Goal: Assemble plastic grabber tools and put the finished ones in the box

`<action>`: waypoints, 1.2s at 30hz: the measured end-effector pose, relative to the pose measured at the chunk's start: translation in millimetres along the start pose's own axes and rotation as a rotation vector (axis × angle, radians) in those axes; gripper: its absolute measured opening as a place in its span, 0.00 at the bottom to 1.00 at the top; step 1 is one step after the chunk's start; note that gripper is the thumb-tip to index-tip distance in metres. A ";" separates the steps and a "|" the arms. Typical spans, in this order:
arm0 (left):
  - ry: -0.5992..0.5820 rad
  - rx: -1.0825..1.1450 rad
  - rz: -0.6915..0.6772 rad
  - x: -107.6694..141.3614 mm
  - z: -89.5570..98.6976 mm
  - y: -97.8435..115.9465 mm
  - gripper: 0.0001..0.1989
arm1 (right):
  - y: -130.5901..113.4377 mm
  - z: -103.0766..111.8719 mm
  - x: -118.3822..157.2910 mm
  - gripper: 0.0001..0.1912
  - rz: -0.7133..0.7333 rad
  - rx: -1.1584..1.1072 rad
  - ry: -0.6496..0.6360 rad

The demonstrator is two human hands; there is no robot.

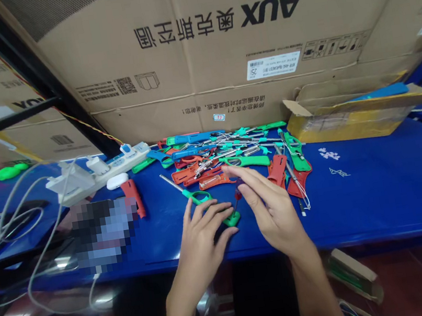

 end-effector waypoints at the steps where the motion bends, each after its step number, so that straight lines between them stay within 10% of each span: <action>1: -0.010 -0.002 -0.008 -0.1 -0.9 0.0 0.16 | 3.3 2.7 1.7 0.19 -0.026 -0.060 0.019; 5: -0.055 0.021 -0.024 -0.6 -4.5 0.6 0.16 | 1.8 16.9 5.5 0.14 0.055 -0.071 0.137; 12: -0.044 0.048 0.031 -1.2 -3.8 0.4 0.13 | -5.8 7.5 5.9 0.22 -0.018 0.065 -0.056; 18: -0.041 0.030 0.008 -2.2 -5.6 0.9 0.12 | -14.5 17.8 1.1 0.14 0.193 0.207 0.152; 23: -0.049 0.033 0.000 -2.8 -4.8 1.2 0.13 | -4.9 0.0 -6.9 0.19 0.057 0.114 -0.114; 28: -0.045 0.029 -0.007 -3.5 -6.3 0.0 0.13 | -6.7 10.4 -7.9 0.19 0.169 0.241 0.090; 36: -0.052 0.035 -0.015 -4.4 -8.0 0.2 0.14 | -4.1 5.7 -3.2 0.21 0.107 0.047 0.064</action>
Point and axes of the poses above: each hand's wrist, its own x-axis away from the middle knuckle, its own z-axis out of the back of the hand, y = z × x, the point moved 8 cm from there along -x, towards the middle knuckle, and after that the axes turned 15 degrees about -x, right-handed, at the moved point
